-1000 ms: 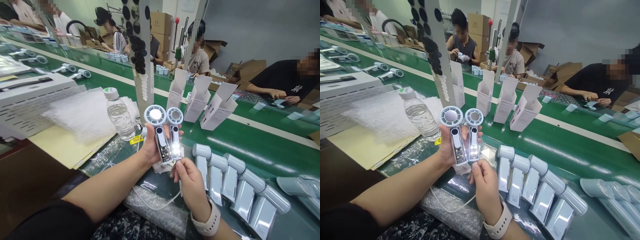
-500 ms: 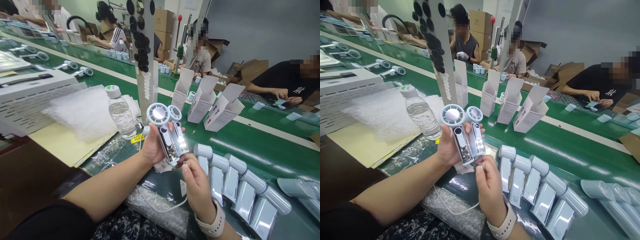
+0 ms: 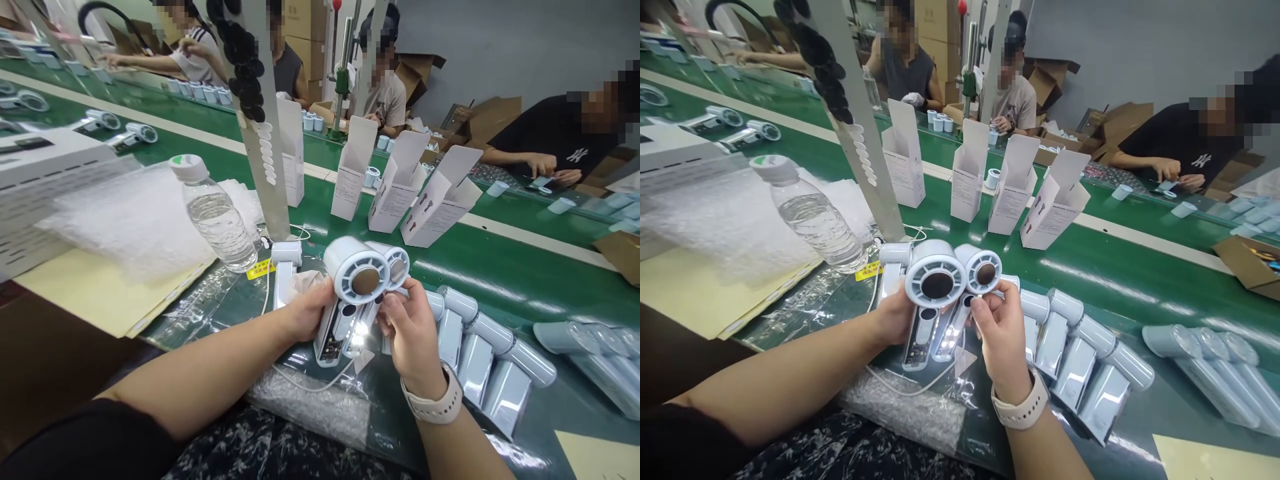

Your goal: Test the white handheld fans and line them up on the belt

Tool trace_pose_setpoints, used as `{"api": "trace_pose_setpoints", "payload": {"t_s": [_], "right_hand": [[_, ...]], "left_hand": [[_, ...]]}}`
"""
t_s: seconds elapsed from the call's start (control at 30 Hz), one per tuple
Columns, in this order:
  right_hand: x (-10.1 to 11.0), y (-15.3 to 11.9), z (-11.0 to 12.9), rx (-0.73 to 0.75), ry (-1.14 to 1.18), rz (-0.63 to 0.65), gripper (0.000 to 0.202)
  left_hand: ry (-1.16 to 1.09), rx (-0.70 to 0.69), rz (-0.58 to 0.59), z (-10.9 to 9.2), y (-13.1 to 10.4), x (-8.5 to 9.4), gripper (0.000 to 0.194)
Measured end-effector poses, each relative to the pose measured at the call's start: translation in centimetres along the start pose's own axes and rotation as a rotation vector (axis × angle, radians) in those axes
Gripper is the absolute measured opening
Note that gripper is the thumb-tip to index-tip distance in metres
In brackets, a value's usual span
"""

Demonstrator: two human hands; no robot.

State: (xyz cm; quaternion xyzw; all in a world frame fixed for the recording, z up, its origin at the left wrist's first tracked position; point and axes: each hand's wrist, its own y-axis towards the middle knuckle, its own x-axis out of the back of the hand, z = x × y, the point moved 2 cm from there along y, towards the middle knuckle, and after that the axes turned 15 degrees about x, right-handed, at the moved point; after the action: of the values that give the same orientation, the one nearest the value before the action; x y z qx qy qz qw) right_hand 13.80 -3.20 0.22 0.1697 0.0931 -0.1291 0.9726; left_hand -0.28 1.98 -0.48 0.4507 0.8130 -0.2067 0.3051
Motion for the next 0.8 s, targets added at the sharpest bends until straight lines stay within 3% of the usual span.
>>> {"api": "trace_pose_setpoints", "payload": {"t_s": [0.33,0.8], "right_hand": [[-0.1,0.9,0.2,-0.224,0.143,0.069,0.053],[0.6,0.7,-0.2,-0.217,0.135,0.123,0.041]], "left_hand": [[0.046,0.057,-0.028,1.0,0.1,0.8,0.059],[0.012,0.084,0.060,0.0,0.7,-0.2,0.061]]}}
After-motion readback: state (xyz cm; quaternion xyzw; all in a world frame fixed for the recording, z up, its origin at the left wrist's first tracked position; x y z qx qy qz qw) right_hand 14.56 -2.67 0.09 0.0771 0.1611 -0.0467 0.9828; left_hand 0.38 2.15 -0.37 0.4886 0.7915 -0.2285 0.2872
